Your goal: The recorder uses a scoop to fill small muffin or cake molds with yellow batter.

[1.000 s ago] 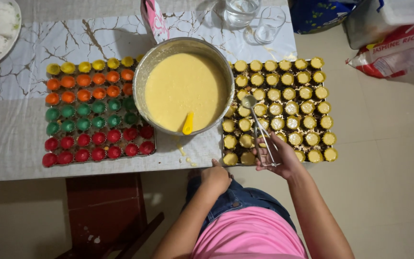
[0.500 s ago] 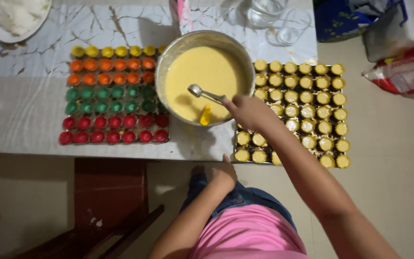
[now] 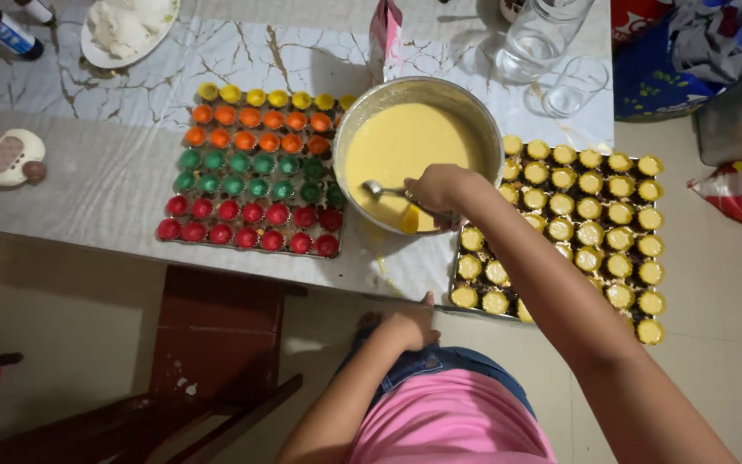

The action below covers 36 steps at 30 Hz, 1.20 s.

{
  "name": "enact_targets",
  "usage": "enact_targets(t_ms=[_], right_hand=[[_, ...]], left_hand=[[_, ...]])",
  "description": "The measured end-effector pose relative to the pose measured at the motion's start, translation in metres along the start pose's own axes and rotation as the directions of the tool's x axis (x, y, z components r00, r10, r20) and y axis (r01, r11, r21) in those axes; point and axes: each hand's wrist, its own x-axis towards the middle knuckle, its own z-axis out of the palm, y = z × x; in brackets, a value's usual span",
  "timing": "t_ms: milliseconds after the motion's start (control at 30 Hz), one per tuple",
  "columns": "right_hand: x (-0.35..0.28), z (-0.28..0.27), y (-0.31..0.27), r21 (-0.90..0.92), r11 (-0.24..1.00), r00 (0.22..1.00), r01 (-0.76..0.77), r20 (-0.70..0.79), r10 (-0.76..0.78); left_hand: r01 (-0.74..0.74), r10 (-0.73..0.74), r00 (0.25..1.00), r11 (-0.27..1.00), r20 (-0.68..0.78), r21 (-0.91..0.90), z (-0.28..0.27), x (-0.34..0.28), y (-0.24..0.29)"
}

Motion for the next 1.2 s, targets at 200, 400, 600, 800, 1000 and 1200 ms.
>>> enact_targets(t_ms=[200, 400, 600, 800, 1000, 1200], right_hand=[[0.015, 0.005, 0.037, 0.305, 0.95, 0.953, -0.069, 0.303, -0.028], [-0.016, -0.002, 0.098, 0.667, 0.745, 0.916, -0.01, 0.305, -0.261], [-0.074, 0.036, 0.165, 0.965, 0.246, 0.947, -0.097, 0.165, -0.275], [-0.133, 0.109, 0.23, 0.986, 0.166, 0.993, 0.029, -0.01, -0.115], [-0.128, 0.193, 0.264, 0.955, 0.293, 0.998, 0.038, -0.052, 0.038], [-0.107, 0.215, 0.247, 0.864, 0.502, 0.968, 0.044, -0.161, 0.191]], left_hand=[[-0.035, 0.035, 0.999, 0.999, -0.009, -0.005, 0.001, -0.006, -0.006], [-0.039, 0.038, 0.999, 0.998, -0.021, -0.058, -0.008, -0.011, -0.004], [-0.065, 0.062, 0.996, 0.997, -0.07, -0.04, -0.005, -0.005, -0.004], [-0.073, 0.071, 0.996, 0.996, -0.048, -0.052, -0.01, -0.004, -0.004], [-0.053, 0.052, 0.998, 0.997, -0.022, -0.047, -0.014, -0.002, 0.003], [-0.037, 0.037, 0.999, 0.999, -0.029, -0.021, -0.014, -0.003, 0.008]])
